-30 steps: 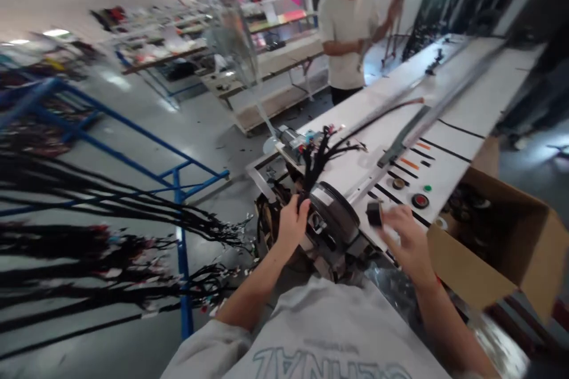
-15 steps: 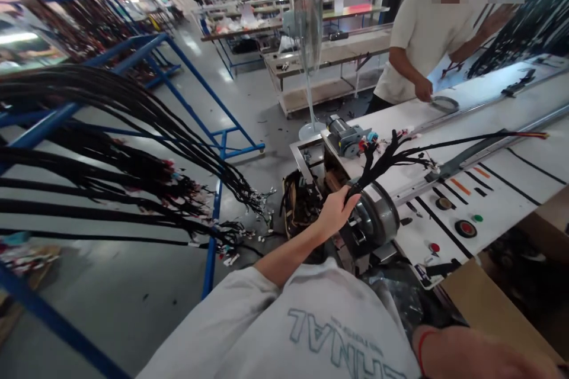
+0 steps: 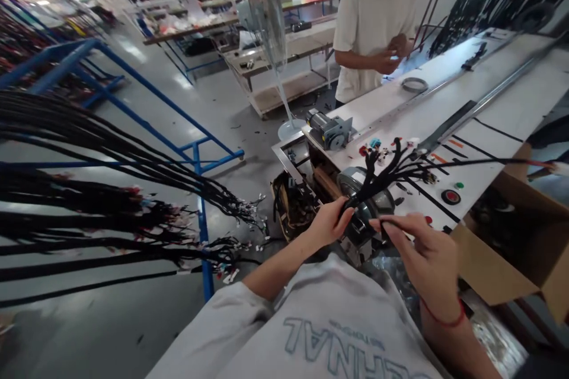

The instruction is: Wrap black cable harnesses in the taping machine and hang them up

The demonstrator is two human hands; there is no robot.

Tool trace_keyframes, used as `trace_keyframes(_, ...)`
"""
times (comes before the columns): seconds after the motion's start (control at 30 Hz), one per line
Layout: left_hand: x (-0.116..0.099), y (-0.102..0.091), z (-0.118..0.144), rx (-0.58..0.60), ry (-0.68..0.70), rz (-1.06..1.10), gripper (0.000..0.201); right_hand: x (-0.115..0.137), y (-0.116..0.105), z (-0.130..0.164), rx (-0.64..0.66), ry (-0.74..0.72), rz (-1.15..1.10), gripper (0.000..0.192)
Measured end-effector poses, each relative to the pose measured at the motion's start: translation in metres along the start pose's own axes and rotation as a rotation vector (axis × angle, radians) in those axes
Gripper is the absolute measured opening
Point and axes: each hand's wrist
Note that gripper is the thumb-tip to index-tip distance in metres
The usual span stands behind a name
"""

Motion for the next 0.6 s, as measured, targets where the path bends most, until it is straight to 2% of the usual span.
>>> trace_keyframes(0.1, -0.002, 0.008, 0.002, 0.110, 0.033, -0.109, 0.029, -0.036, 0.013, -0.007, -0.047, 0.338, -0.111, 0.039)
trace_keyframes(0.2, -0.003, 0.014, 0.003, 0.207, 0.095, -0.173, 0.027, -0.054, 0.013, -0.002, -0.035, 0.484, -0.129, 0.047)
trace_keyframes(0.37, -0.005, 0.020, 0.009, 0.322, 0.144, -0.209, 0.034, -0.078, 0.024, 0.002, -0.069, 0.542, -0.060, 0.053)
trace_keyframes(0.5, -0.009, 0.021, 0.017, 0.432, -0.002, -0.189, 0.045, -0.099, 0.027, 0.020, -0.106, 0.486, -0.104, 0.055)
trace_keyframes(0.6, -0.011, 0.023, 0.016, 0.561, -0.133, -0.070, 0.049, -0.097, 0.004, 0.047, -0.204, 0.473, 0.029, 0.056)
Point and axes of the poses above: each hand's wrist, its own z-axis away from the middle knuckle, its own y-axis out of the palm, x = y × z, and after that the axes turned 13 degrees about -z, right-handed
